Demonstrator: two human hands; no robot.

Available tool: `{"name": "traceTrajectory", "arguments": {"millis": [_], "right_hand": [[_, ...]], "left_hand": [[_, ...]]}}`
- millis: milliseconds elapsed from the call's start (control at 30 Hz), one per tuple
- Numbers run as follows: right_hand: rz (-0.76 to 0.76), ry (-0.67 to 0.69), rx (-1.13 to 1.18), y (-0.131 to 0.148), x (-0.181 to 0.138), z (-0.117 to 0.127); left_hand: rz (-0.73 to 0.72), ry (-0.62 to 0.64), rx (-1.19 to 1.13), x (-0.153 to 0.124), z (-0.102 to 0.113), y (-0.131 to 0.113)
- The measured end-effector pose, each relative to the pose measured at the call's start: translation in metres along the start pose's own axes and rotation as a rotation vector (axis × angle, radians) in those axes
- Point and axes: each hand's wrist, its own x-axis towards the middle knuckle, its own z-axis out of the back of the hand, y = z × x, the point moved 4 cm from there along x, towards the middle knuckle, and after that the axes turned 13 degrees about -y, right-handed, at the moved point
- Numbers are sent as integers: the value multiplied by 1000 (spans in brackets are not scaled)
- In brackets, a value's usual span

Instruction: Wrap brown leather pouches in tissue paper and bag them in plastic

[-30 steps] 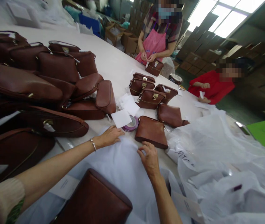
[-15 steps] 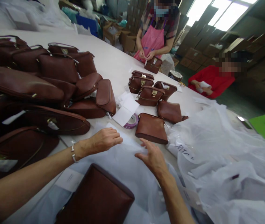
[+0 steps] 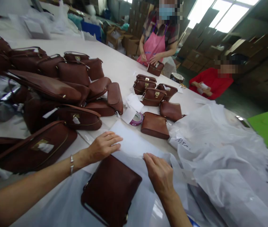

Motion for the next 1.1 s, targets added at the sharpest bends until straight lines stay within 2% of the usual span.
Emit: {"name": "traceTrajectory", "arguments": {"millis": [100,167,300,467,633,767,933,1100], "right_hand": [[36,10,-112,-10,11,-12],[48,18,-142,-12,13,-13],[-7,-18,-99,-4,7,-2],[-100,-32,-49,7,-1,9],[-65,25,-81,13,-1,9],[-60,93,-67,19,-5,14],[-93,172,133,28,-20,24],[-77,260,228,47,-32,38]], "left_hand": [[-20,53,89,14,-24,15],[-41,39,102,19,-27,17],[-53,-91,67,12,-7,4],[-32,-143,41,-3,14,-10],[-19,-48,120,-3,8,-9],[-29,21,66,-9,10,-16],[-20,50,-72,-18,32,-31],[-42,112,-141,-29,56,-42]]}}
